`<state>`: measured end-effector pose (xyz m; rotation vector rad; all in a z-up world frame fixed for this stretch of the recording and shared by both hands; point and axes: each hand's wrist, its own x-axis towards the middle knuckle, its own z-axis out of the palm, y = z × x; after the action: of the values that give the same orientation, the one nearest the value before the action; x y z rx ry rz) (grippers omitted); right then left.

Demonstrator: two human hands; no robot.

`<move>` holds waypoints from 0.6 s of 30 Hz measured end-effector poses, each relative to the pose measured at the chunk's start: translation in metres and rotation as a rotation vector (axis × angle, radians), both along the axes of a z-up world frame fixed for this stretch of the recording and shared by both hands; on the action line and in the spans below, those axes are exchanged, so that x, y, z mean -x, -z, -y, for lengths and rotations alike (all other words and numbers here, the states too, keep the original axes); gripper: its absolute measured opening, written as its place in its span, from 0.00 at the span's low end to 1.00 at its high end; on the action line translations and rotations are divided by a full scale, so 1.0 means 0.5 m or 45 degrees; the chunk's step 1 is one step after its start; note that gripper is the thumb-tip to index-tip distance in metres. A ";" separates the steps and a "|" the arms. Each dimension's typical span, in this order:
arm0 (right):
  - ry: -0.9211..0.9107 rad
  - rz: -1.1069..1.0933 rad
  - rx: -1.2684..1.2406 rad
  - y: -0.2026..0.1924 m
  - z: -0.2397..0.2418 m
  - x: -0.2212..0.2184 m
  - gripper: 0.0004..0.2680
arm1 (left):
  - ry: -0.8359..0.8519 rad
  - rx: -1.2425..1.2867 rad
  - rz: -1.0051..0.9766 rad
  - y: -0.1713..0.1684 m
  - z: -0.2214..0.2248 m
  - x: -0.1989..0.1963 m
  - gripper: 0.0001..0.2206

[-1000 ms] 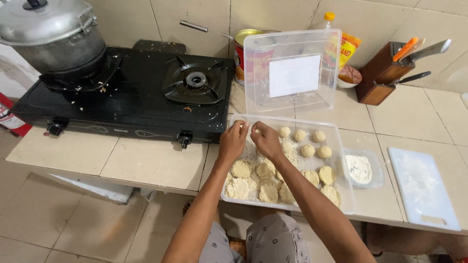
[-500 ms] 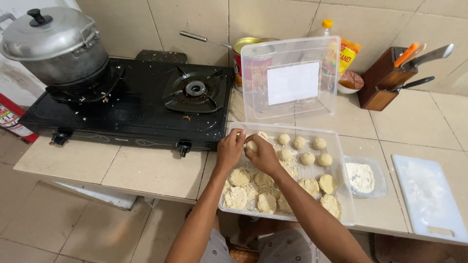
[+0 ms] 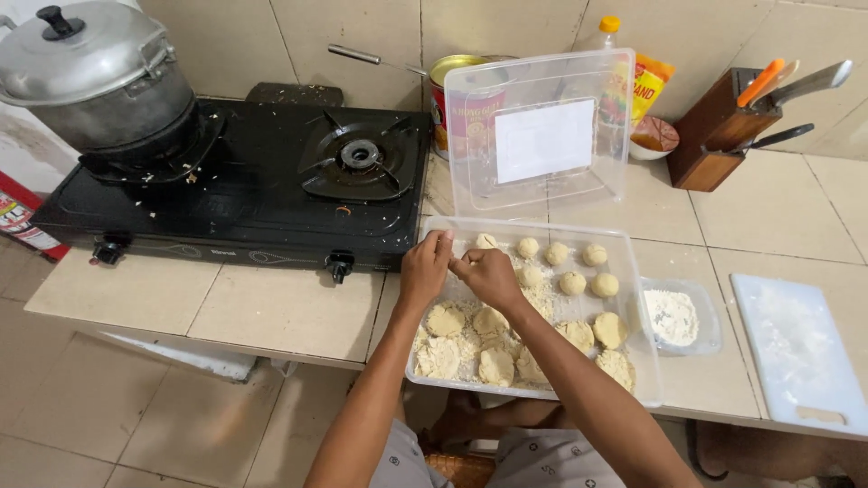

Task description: The person is shaping small portions of dough into balls and arranging them in a plastic tray on a kitchen counter.

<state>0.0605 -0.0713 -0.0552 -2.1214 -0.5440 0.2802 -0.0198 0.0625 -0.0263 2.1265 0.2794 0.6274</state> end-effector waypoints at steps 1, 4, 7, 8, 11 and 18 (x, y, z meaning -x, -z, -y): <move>0.002 -0.001 0.001 0.005 0.001 -0.001 0.14 | 0.002 0.001 -0.001 0.002 0.000 -0.003 0.16; 0.044 0.133 -0.072 0.026 0.001 0.000 0.13 | 0.005 -0.049 -0.024 0.013 -0.002 -0.003 0.16; 0.087 0.178 -0.179 0.039 0.005 -0.007 0.11 | -0.002 -0.023 -0.028 0.015 -0.004 -0.008 0.16; 0.089 0.152 -0.174 0.040 0.007 -0.006 0.11 | 0.004 -0.010 -0.030 0.015 -0.003 -0.007 0.17; 0.062 0.113 -0.125 -0.026 0.015 0.025 0.08 | 0.003 -0.009 -0.030 0.021 -0.007 -0.012 0.18; -0.120 0.018 0.085 -0.048 0.017 0.022 0.14 | 0.020 -0.046 -0.047 0.014 -0.005 -0.014 0.19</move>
<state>0.0492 -0.0799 -0.0311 -2.1670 -0.6526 0.3410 -0.0128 0.0650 -0.0334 2.1744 0.2735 0.5884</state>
